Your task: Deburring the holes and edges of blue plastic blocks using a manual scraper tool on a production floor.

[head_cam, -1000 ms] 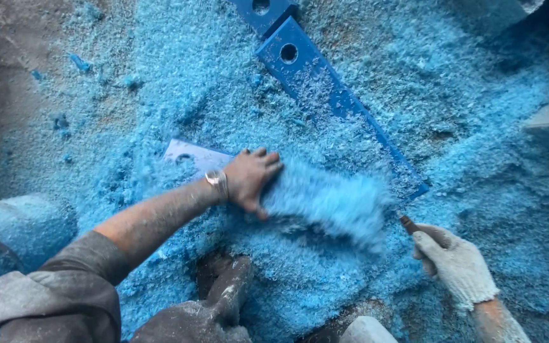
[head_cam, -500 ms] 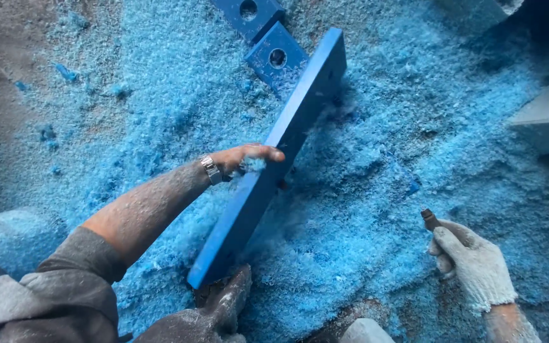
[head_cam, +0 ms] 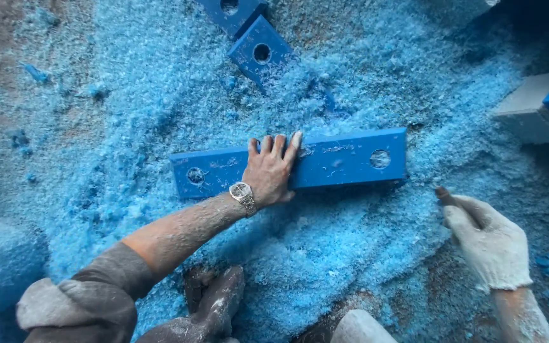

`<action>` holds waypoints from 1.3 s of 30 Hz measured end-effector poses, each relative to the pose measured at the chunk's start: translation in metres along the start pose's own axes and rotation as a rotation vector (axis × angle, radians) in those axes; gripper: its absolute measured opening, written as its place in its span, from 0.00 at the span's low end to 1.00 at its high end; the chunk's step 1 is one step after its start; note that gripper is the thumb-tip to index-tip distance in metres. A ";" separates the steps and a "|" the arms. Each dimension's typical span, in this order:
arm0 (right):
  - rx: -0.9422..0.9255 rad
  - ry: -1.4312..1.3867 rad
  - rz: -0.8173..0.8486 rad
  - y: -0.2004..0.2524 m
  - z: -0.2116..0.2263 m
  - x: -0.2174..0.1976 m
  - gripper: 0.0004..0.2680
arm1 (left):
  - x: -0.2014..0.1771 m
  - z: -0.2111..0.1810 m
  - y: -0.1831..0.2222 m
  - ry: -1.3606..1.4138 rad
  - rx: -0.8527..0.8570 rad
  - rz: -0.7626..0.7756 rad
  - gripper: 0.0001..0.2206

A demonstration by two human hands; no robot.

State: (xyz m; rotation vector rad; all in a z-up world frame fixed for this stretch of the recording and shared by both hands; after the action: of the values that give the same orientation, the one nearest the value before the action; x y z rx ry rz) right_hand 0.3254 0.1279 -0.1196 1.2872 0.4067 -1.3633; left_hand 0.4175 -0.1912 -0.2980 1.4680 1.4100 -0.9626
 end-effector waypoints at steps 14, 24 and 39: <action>-0.954 1.104 0.126 -0.026 0.095 0.088 0.09 | 0.024 -0.004 0.013 0.045 0.172 -0.054 0.62; -0.915 1.268 0.027 -0.057 0.103 0.076 0.11 | 0.024 -0.003 0.013 0.083 0.160 -0.063 0.62; -1.015 1.259 0.045 -0.033 0.087 0.093 0.09 | 0.021 -0.004 0.012 0.076 0.152 -0.112 0.60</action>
State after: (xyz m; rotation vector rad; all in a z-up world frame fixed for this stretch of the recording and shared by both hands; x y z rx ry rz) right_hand 0.2830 0.0199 -0.1829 1.0604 1.6412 -0.0050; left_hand 0.4304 -0.1800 -0.3154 1.5641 1.5144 -1.1149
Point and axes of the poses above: each hand's wrist, its own y-axis away from the middle knuckle, its own x-axis out of the palm, z = x × y, the point moved 7 cm from there along -y, towards the middle knuckle, and after that the axes turned 9 degrees about -z, right-handed, at the moved point
